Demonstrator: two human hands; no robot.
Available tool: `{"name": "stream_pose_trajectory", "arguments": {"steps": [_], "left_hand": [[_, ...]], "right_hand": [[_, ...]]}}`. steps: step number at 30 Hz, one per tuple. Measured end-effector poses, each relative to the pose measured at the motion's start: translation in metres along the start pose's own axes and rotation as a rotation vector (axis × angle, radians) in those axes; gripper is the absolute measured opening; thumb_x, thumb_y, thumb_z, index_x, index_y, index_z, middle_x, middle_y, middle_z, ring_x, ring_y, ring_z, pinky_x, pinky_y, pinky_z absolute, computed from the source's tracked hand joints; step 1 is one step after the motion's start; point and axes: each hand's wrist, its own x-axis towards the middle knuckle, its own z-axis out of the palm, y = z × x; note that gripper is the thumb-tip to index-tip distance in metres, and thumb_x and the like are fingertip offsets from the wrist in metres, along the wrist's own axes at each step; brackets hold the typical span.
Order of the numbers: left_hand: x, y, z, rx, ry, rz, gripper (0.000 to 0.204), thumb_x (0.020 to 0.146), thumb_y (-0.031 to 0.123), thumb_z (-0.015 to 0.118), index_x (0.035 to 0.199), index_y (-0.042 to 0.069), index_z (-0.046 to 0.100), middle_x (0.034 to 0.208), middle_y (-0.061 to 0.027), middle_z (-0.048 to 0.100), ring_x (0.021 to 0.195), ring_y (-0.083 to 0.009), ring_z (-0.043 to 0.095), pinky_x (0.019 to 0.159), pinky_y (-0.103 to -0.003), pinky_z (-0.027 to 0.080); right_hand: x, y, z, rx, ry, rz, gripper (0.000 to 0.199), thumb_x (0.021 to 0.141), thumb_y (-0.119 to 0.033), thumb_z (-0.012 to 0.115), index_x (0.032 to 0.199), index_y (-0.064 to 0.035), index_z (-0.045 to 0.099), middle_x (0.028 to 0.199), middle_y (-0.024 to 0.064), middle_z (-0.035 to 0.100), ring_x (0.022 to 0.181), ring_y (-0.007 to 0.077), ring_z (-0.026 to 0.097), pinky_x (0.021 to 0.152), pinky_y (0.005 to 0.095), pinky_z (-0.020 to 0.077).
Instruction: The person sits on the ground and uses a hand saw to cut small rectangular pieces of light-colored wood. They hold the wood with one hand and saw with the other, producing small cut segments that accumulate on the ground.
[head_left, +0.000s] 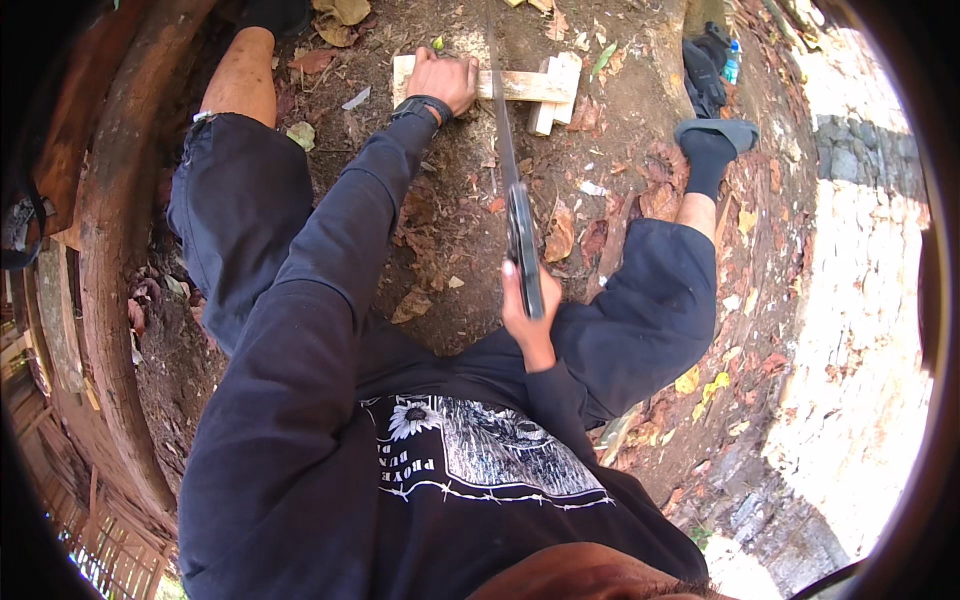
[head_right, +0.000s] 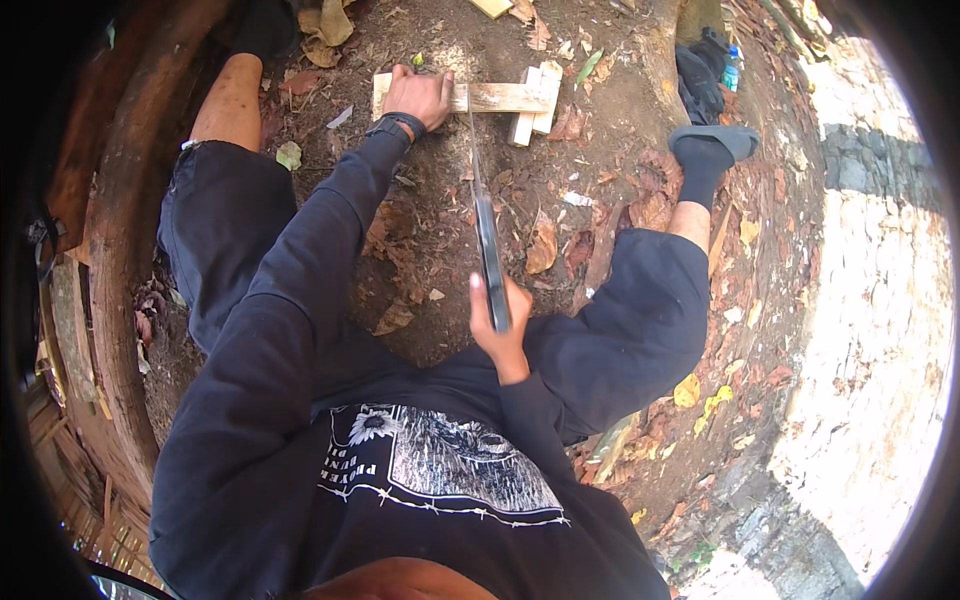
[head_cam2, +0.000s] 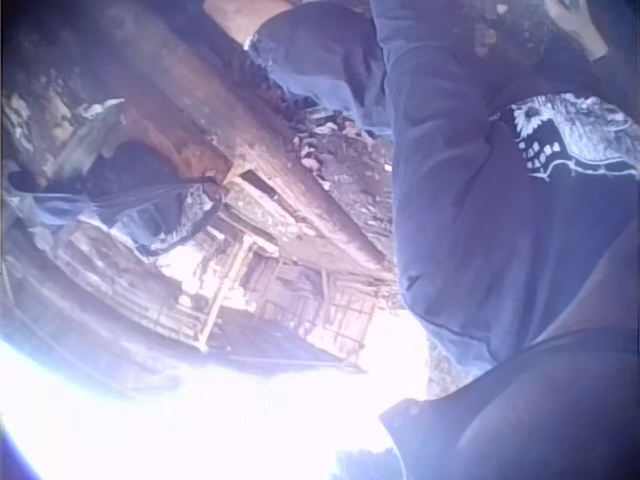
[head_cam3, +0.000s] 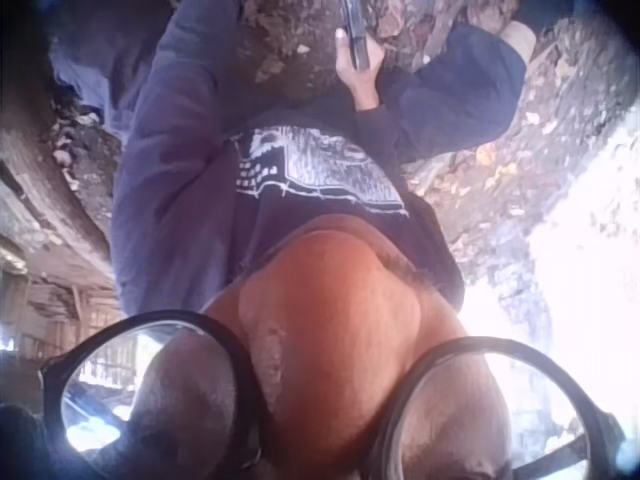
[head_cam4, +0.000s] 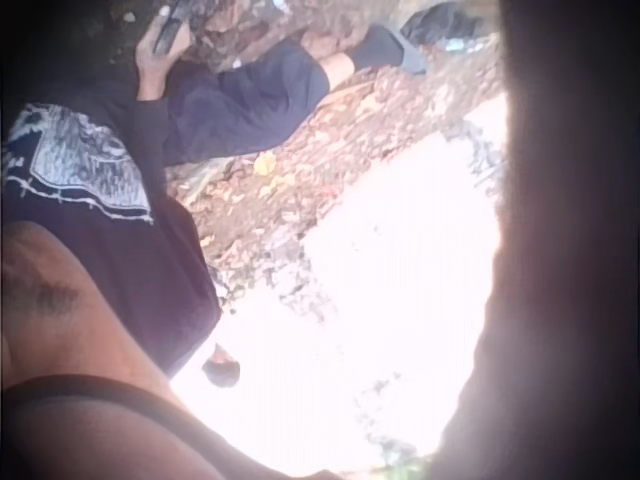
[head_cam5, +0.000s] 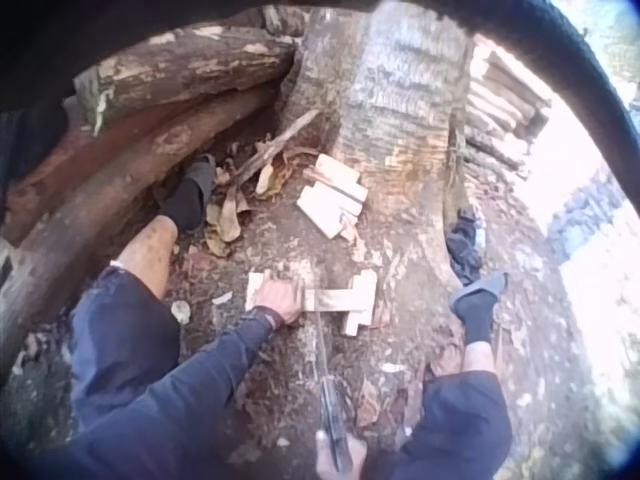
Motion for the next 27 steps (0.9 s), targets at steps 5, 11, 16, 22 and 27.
{"name": "stream_pose_trajectory", "arguments": {"steps": [5,11,16,22,27], "left_hand": [[0.008,0.000,-0.003,0.042,0.026,-0.054,0.061,0.116,0.040,0.032,0.091,0.008,0.078,0.077,-0.0183,0.075,0.073,-0.0357,0.068,0.103,-0.051,0.039],[0.005,0.001,0.001,0.054,0.021,-0.193,0.062,0.115,0.038,0.033,0.087,0.007,0.079,0.071,-0.0198,0.074,0.068,-0.0378,0.067,0.103,-0.049,0.038],[0.000,0.002,0.002,-0.001,0.057,-0.062,0.059,0.116,0.037,0.031,0.093,0.008,0.077,0.070,-0.0192,0.072,0.064,-0.0383,0.062,0.102,-0.049,0.039],[0.003,0.002,0.007,0.031,0.076,-0.069,0.059,0.116,0.040,0.031,0.094,0.011,0.078,0.072,-0.0181,0.073,0.068,-0.0374,0.065,0.101,-0.050,0.040],[0.008,0.002,0.008,0.039,0.055,-0.199,0.063,0.114,0.037,0.036,0.077,0.007,0.078,0.071,-0.0215,0.073,0.066,-0.0360,0.064,0.101,-0.051,0.036]], "right_hand": [[0.092,0.017,0.051,0.149,0.096,-0.067,0.025,0.102,-0.014,0.076,0.084,-0.0001,0.064,0.063,0.0015,0.056,0.056,0.0083,0.051,0.054,0.0317,0.0425],[-0.015,-0.004,0.007,-0.037,0.006,-0.006,0.013,0.099,-0.008,0.076,0.101,0.0041,0.075,0.064,0.0065,0.062,0.058,0.0105,0.062,0.058,0.0323,0.0509],[-0.005,-0.002,-0.007,0.009,0.051,-0.023,0.012,0.100,-0.007,0.075,0.100,0.0053,0.075,0.061,0.0050,0.058,0.054,0.0100,0.057,0.054,0.0318,0.0455],[0.083,0.025,0.045,0.084,0.073,-0.057,0.019,0.102,-0.014,0.075,0.092,0.0010,0.070,0.064,0.0028,0.058,0.057,0.0089,0.051,0.055,0.0313,0.0442],[0.021,-0.012,0.024,0.047,0.046,-0.067,0.015,0.099,-0.011,0.076,0.092,0.0014,0.070,0.062,0.0057,0.058,0.051,0.0143,0.056,0.055,0.0332,0.0463]]}}
